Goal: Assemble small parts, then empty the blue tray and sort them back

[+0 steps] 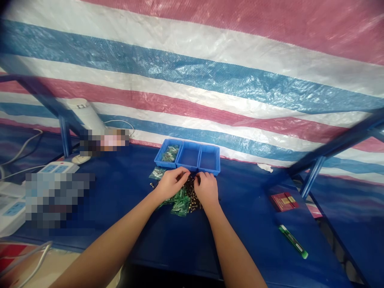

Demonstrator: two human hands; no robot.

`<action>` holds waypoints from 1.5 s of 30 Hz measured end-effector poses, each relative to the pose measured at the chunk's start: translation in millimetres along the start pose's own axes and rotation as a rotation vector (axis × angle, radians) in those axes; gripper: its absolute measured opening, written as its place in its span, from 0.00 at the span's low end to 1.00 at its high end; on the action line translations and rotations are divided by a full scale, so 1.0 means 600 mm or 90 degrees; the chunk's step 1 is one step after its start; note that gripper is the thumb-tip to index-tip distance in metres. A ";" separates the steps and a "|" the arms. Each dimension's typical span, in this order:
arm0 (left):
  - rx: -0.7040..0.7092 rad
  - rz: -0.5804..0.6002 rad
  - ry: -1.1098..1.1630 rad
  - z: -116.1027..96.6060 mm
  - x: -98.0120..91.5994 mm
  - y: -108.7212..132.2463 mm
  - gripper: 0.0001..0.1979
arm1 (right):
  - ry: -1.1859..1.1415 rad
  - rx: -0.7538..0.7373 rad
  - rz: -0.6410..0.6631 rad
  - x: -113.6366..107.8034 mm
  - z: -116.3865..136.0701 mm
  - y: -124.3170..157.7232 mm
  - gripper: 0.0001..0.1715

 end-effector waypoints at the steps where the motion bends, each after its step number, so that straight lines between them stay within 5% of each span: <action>1: 0.001 0.000 -0.002 0.000 0.000 0.000 0.13 | 0.008 0.012 -0.003 -0.001 0.000 0.000 0.08; 45: 0.004 -0.003 -0.013 -0.002 0.000 0.000 0.14 | -0.027 -0.006 0.015 -0.007 -0.006 0.000 0.11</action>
Point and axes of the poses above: each hand's wrist, its own y-axis away from the middle knuckle, its own x-axis out of the palm, z = x × y, the point moved 2 cm from there along -y, towards the middle knuckle, and after that the axes turned 1 degree about -y, right-handed, at the moved point
